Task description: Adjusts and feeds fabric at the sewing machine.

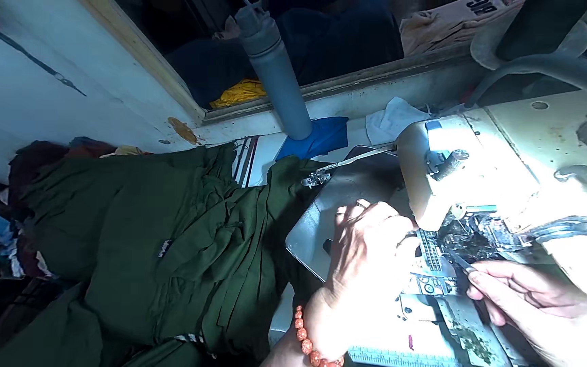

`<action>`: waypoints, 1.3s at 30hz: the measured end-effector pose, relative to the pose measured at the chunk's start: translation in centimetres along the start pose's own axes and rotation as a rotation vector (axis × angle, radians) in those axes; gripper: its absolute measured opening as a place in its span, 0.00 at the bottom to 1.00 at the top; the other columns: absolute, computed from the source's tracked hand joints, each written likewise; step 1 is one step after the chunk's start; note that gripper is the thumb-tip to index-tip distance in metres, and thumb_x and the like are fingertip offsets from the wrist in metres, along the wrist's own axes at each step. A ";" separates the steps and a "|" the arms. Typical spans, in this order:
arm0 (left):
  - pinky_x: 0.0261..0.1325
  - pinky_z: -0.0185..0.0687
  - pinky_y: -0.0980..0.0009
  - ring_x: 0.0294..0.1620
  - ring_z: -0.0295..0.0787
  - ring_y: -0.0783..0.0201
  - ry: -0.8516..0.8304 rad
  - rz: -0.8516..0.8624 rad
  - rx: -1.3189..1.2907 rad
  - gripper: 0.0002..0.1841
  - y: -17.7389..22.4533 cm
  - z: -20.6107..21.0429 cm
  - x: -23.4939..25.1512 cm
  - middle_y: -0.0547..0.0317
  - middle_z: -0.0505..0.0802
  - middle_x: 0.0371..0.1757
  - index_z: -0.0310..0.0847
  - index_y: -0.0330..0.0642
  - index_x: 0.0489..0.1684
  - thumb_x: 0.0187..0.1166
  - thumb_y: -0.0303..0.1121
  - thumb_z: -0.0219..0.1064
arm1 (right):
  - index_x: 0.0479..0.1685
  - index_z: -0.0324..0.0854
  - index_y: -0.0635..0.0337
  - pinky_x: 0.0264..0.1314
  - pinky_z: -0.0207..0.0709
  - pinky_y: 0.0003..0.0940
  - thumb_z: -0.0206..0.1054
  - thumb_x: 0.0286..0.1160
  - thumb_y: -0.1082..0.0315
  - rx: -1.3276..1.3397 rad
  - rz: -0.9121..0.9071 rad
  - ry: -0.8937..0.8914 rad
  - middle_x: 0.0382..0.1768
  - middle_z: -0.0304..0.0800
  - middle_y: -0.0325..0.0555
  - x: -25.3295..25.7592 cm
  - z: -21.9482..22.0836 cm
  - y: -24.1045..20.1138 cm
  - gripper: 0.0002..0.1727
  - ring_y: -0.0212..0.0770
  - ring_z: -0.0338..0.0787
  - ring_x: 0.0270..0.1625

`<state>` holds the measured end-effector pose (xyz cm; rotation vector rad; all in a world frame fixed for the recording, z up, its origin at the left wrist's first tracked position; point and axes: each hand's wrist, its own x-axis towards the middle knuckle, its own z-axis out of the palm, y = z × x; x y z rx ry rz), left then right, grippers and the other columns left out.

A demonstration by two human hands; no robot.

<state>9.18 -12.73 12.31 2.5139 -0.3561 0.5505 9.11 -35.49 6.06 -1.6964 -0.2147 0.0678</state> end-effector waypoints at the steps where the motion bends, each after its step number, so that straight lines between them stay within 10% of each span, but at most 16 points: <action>1: 0.52 0.75 0.59 0.44 0.86 0.63 -0.023 -0.015 0.001 0.06 0.1 0.1 0.1 0.63 0.91 0.38 0.92 0.46 0.32 0.72 0.35 0.70 | 0.43 0.87 0.63 0.23 0.80 0.14 0.67 0.73 0.76 -0.037 -0.031 0.004 0.27 0.92 0.27 0.0 0.1 0.0 0.05 0.18 0.85 0.22; 16: 0.51 0.70 0.58 0.34 0.82 0.66 0.076 -0.096 0.005 0.10 0.2 2.9 0.2 0.67 0.85 0.25 0.85 0.50 0.19 0.72 0.37 0.70 | 0.43 0.87 0.66 0.22 0.79 0.13 0.68 0.71 0.75 -0.076 -0.072 0.067 0.26 0.91 0.29 0.0 0.4 1.5 0.06 0.18 0.85 0.21; 31: 0.56 0.76 0.51 0.48 0.88 0.49 -0.132 -0.122 0.025 0.07 2.1 0.3 -0.8 0.47 0.90 0.39 0.86 0.35 0.40 0.77 0.30 0.66 | 0.43 0.85 0.79 0.28 0.83 0.18 0.65 0.76 0.76 -0.233 -0.115 0.023 0.27 0.92 0.45 -1.5 -1.2 0.8 0.10 0.22 0.87 0.24; 36: 0.63 0.75 0.50 0.56 0.87 0.45 -0.224 -0.130 0.031 0.11 2.6 -0.5 -1.3 0.41 0.91 0.48 0.85 0.29 0.50 0.75 0.26 0.67 | 0.40 0.83 0.74 0.31 0.82 0.14 0.65 0.72 0.78 -0.142 -0.153 0.064 0.28 0.90 0.32 -2.9 -1.6 0.8 0.06 0.15 0.86 0.28; 39: 0.64 0.76 0.51 0.55 0.88 0.47 -0.184 -0.090 0.075 0.10 2.2 0.0 -1.2 0.42 0.91 0.48 0.87 0.31 0.48 0.74 0.26 0.68 | 0.38 0.85 0.51 0.37 0.79 0.10 0.71 0.67 0.77 -0.024 -0.204 0.181 0.31 0.89 0.14 -3.0 -0.3 1.1 0.08 0.10 0.84 0.33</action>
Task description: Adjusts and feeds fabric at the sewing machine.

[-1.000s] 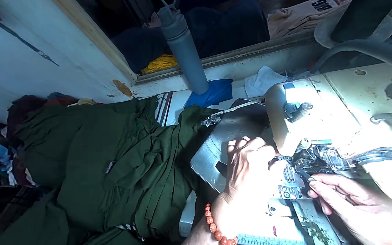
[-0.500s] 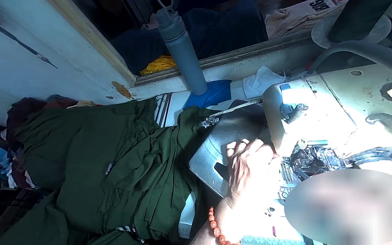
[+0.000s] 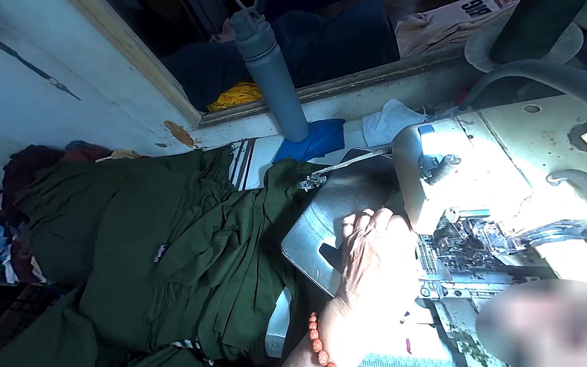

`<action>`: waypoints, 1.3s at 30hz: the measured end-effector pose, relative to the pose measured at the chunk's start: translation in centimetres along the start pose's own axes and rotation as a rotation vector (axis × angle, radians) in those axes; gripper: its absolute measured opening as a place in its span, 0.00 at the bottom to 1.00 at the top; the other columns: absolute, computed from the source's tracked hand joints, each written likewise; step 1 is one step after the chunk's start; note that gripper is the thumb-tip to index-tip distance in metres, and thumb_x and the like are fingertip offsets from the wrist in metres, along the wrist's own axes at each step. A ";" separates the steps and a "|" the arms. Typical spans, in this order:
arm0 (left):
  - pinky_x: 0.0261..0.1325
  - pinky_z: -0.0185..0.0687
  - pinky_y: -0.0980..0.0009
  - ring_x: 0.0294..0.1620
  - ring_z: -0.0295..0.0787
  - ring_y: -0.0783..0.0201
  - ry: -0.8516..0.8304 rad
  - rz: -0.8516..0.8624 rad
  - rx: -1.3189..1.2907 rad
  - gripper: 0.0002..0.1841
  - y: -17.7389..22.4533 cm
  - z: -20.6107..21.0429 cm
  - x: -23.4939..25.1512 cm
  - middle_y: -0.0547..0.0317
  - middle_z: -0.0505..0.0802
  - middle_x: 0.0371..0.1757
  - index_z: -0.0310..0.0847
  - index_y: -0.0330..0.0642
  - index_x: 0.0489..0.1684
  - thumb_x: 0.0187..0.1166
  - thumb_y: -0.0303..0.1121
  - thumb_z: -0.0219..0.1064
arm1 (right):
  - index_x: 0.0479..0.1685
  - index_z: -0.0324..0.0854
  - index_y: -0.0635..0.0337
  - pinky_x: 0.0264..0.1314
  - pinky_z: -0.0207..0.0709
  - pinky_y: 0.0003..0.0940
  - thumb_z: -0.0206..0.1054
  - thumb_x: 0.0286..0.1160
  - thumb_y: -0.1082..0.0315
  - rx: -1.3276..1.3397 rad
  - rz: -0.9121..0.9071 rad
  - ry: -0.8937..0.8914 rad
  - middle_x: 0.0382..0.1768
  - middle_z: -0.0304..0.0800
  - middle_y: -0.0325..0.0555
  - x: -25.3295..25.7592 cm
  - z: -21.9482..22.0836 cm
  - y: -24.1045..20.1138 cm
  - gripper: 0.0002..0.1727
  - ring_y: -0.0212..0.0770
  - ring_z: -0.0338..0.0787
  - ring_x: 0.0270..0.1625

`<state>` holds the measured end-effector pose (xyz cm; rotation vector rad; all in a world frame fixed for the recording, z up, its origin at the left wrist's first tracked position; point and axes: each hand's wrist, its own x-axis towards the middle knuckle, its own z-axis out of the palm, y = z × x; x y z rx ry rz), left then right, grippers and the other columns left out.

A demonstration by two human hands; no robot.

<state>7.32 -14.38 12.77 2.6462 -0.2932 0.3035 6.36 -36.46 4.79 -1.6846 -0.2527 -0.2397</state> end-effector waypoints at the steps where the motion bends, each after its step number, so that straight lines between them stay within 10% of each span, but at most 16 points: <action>1: 0.57 0.76 0.53 0.49 0.87 0.52 0.099 0.033 0.074 0.07 -0.7 1.4 0.6 0.50 0.89 0.43 0.87 0.39 0.41 0.74 0.32 0.66 | 0.40 0.87 0.47 0.37 0.81 0.11 0.73 0.68 0.76 0.041 0.012 0.040 0.31 0.90 0.12 0.1 0.7 -0.2 0.10 0.11 0.85 0.33; 7: 0.50 0.78 0.57 0.43 0.86 0.57 0.201 0.044 0.120 0.06 -1.4 2.7 1.4 0.59 0.87 0.36 0.84 0.47 0.31 0.75 0.35 0.66 | 0.48 0.88 0.59 0.16 0.78 0.17 0.76 0.60 0.74 0.163 0.152 0.233 0.21 0.90 0.25 2.2 4.6 0.4 0.14 0.23 0.85 0.17; 12: 0.58 0.78 0.54 0.51 0.87 0.49 -0.013 -0.067 -0.107 0.07 0.7 -0.9 -0.1 0.44 0.90 0.44 0.86 0.31 0.45 0.74 0.24 0.66 | 0.41 0.85 0.60 0.13 0.75 0.17 0.76 0.61 0.76 0.192 0.214 0.263 0.22 0.90 0.29 2.5 6.0 0.9 0.10 0.23 0.81 0.15; 18: 0.51 0.74 0.58 0.46 0.84 0.60 0.180 -0.008 -0.004 0.05 -1.3 2.7 1.6 0.62 0.86 0.38 0.86 0.50 0.30 0.74 0.36 0.67 | 0.36 0.82 0.58 0.11 0.74 0.17 0.75 0.58 0.79 0.231 0.240 0.322 0.24 0.91 0.31 3.1 6.7 1.0 0.10 0.23 0.80 0.13; 29: 0.55 0.73 0.53 0.51 0.86 0.54 0.042 -0.097 0.027 0.05 0.1 1.4 2.3 0.58 0.92 0.41 0.91 0.42 0.33 0.70 0.32 0.71 | 0.32 0.81 0.50 0.13 0.64 0.17 0.57 0.71 0.81 0.528 0.504 0.155 0.12 0.73 0.26 1.9 4.8 -1.6 0.13 0.21 0.68 0.11; 39: 0.65 0.74 0.59 0.57 0.85 0.43 -0.084 -0.143 -0.228 0.11 2.5 -3.7 -0.9 0.33 0.91 0.51 0.85 0.20 0.47 0.72 0.20 0.65 | 0.44 0.87 0.48 0.12 0.71 0.12 0.45 0.84 0.69 1.050 0.676 -0.034 0.41 0.95 0.35 1.7 4.0 -1.8 0.20 0.18 0.76 0.13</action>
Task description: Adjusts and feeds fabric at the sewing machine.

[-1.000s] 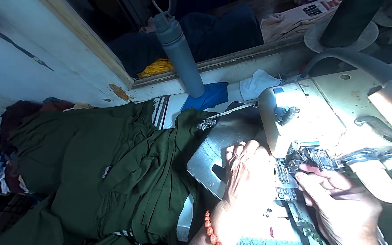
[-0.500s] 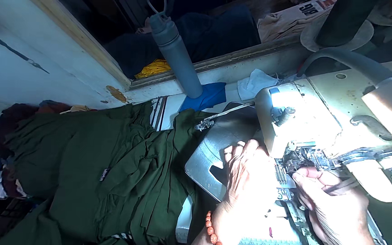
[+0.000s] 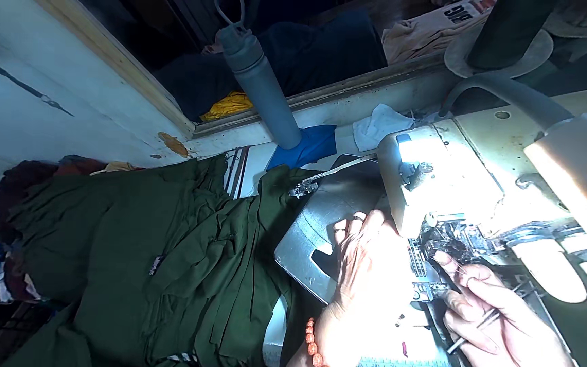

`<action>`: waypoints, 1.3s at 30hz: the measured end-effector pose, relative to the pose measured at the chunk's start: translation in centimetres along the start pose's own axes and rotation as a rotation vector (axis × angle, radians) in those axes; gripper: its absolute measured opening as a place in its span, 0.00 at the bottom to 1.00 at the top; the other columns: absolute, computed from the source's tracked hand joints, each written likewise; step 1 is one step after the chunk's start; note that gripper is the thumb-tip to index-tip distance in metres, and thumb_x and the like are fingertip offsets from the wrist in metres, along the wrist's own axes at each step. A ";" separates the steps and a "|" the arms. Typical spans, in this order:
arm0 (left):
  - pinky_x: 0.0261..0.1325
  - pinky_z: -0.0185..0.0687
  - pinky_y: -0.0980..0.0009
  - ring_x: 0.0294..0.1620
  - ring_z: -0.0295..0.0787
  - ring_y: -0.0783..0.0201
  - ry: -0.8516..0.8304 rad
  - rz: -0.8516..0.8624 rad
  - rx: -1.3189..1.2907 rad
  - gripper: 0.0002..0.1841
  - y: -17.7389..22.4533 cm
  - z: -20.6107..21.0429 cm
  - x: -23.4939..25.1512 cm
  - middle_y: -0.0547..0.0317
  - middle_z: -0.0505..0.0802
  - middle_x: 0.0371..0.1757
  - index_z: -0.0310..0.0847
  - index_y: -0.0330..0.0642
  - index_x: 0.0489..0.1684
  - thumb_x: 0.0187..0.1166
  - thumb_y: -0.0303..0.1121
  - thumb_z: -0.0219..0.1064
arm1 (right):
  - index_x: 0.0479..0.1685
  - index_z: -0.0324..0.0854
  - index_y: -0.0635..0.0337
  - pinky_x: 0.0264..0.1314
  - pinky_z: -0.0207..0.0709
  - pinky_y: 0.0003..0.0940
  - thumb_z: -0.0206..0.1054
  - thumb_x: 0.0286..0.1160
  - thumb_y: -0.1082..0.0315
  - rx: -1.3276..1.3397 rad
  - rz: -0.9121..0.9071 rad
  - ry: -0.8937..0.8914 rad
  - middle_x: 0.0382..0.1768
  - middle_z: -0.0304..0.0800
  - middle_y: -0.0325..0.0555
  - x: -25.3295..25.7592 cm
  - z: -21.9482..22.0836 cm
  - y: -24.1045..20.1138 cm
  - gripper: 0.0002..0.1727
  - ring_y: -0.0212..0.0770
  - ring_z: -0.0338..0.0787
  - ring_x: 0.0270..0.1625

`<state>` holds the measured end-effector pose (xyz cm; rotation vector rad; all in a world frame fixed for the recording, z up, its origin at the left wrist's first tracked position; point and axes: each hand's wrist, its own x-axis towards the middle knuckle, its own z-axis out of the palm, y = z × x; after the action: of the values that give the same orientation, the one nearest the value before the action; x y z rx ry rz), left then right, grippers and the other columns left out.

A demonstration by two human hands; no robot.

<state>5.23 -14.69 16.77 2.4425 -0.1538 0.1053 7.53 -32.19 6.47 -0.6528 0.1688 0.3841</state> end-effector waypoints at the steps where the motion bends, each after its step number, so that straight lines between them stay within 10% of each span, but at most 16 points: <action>1: 0.66 0.74 0.60 0.58 0.85 0.44 -0.006 0.004 -0.002 0.12 -0.1 0.0 -0.1 0.32 0.91 0.52 0.85 0.19 0.48 0.71 0.20 0.66 | 0.45 0.87 0.48 0.11 0.70 0.12 0.42 0.85 0.68 0.005 0.019 -0.006 0.35 0.93 0.32 0.0 0.2 -0.1 0.22 0.17 0.75 0.11; 6: 0.63 0.75 0.60 0.56 0.87 0.47 -0.033 -0.035 0.085 0.11 -0.2 0.5 0.7 0.36 0.92 0.50 0.86 0.23 0.47 0.74 0.21 0.64 | 0.36 0.85 0.42 0.11 0.64 0.11 0.42 0.87 0.62 0.003 0.029 -0.025 0.19 0.82 0.24 0.1 0.6 -0.2 0.22 0.16 0.70 0.11; 9: 0.56 0.75 0.53 0.53 0.86 0.53 0.081 0.008 0.318 0.08 -3.7 4.8 3.9 0.55 0.92 0.48 0.91 0.42 0.42 0.73 0.32 0.66 | 0.33 0.78 0.41 0.13 0.62 0.14 0.43 0.89 0.65 -0.066 -0.062 0.019 0.16 0.75 0.24 -0.3 0.2 0.2 0.19 0.18 0.68 0.12; 13: 0.75 0.72 0.52 0.68 0.84 0.46 0.031 -0.124 0.168 0.20 -3.4 3.2 1.9 0.38 0.88 0.64 0.82 0.28 0.66 0.77 0.27 0.63 | 0.40 0.78 0.45 0.14 0.67 0.15 0.54 0.86 0.71 -0.188 -0.296 0.068 0.18 0.80 0.27 -1.5 0.0 1.0 0.10 0.20 0.72 0.14; 19: 0.53 0.81 0.39 0.54 0.89 0.41 0.381 0.016 0.500 0.05 -8.4 -0.4 4.3 0.45 0.92 0.50 0.88 0.37 0.38 0.72 0.28 0.68 | 0.41 0.80 0.56 0.17 0.75 0.15 0.60 0.74 0.82 -0.287 -0.407 0.139 0.25 0.89 0.31 -2.0 -0.1 1.0 0.10 0.20 0.80 0.17; 23: 0.57 0.87 0.71 0.55 0.89 0.69 0.474 -0.010 -0.035 0.09 -10.9 -2.4 3.5 0.62 0.92 0.50 0.86 0.42 0.41 0.80 0.29 0.57 | 0.42 0.82 0.58 0.19 0.76 0.14 0.62 0.73 0.84 -0.338 -0.409 0.153 0.28 0.92 0.30 -1.7 0.2 0.5 0.11 0.20 0.82 0.19; 28: 0.52 0.89 0.75 0.36 0.89 0.75 0.366 -0.152 -1.175 0.18 -7.0 -3.1 2.7 0.68 0.89 0.30 0.85 0.52 0.38 0.91 0.31 0.45 | 0.50 0.82 0.56 0.18 0.73 0.13 0.51 0.84 0.79 -0.473 -0.395 0.050 0.34 0.93 0.30 -1.0 -0.7 0.5 0.14 0.18 0.78 0.18; 31: 0.28 0.77 0.85 0.21 0.76 0.81 0.283 0.097 -0.738 0.10 -8.6 -2.5 2.6 0.72 0.81 0.23 0.83 0.51 0.41 0.84 0.27 0.55 | 0.47 0.82 0.55 0.17 0.72 0.12 0.49 0.85 0.79 -0.538 -0.345 0.089 0.26 0.91 0.26 -1.2 0.1 -0.2 0.15 0.17 0.78 0.16; 35: 0.35 0.80 0.86 0.30 0.83 0.80 0.286 0.339 0.149 0.08 -9.2 -2.4 2.4 0.68 0.88 0.27 0.85 0.45 0.34 0.80 0.34 0.61 | 0.41 0.85 0.47 0.17 0.71 0.14 0.49 0.86 0.76 -0.527 -0.341 0.094 0.14 0.82 0.21 -1.2 -0.5 -0.7 0.18 0.18 0.76 0.14; 39: 0.34 0.77 0.75 0.35 0.84 0.72 0.150 0.428 0.466 0.13 -9.5 -2.9 2.4 0.72 0.88 0.31 0.91 0.55 0.35 0.79 0.48 0.62 | 0.43 0.85 0.49 0.18 0.72 0.12 0.53 0.84 0.79 -0.596 -0.376 0.092 0.21 0.89 0.23 -1.1 -0.1 -0.9 0.16 0.17 0.80 0.17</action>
<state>8.83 -5.79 13.31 2.8077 -0.6468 0.5681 6.90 -33.23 7.18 -1.2668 0.0121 0.0319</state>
